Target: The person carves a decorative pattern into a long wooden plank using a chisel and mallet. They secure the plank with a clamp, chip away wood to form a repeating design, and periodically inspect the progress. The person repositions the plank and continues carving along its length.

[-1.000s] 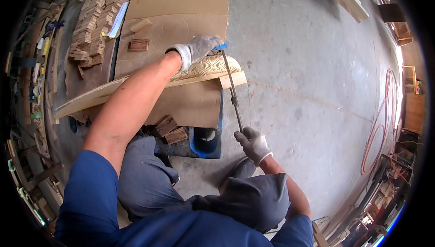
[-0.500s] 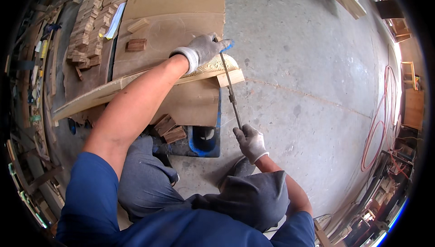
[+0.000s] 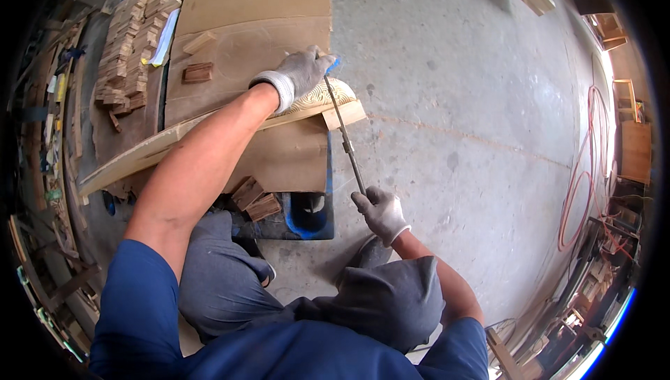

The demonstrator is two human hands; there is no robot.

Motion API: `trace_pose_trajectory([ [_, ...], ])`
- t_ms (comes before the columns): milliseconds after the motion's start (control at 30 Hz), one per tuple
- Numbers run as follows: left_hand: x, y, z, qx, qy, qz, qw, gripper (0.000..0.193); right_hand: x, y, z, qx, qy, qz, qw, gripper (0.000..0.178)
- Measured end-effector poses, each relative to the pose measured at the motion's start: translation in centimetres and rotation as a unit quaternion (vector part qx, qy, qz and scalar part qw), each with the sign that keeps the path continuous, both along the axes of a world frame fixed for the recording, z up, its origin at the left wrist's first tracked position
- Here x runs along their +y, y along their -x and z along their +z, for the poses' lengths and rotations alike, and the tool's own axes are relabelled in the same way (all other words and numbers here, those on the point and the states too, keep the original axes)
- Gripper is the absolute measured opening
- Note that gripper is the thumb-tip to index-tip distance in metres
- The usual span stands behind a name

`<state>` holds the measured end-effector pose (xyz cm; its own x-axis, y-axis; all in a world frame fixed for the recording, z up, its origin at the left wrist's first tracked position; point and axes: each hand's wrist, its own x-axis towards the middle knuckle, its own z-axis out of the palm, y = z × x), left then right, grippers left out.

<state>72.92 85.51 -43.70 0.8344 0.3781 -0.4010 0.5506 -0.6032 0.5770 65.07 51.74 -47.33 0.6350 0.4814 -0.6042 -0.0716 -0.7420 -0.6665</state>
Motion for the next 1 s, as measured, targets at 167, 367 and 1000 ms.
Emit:
trace_pose_trajectory([
  [167,0.3,0.5,-0.1,0.004,0.014,0.014,1.0,0.059,0.4,-0.1,1.0,-0.091,0.015,0.058,0.994,0.042],
  [367,0.1,0.5,0.0,-0.009,0.029,0.016,0.999,0.054,2.4,-2.9,1.8,0.071,0.003,0.112,0.991,0.045],
  [1000,0.1,-0.6,0.2,0.015,-0.029,-0.043,0.999,0.057,0.5,-3.5,-0.1,0.095,-0.037,0.03,0.994,0.036],
])
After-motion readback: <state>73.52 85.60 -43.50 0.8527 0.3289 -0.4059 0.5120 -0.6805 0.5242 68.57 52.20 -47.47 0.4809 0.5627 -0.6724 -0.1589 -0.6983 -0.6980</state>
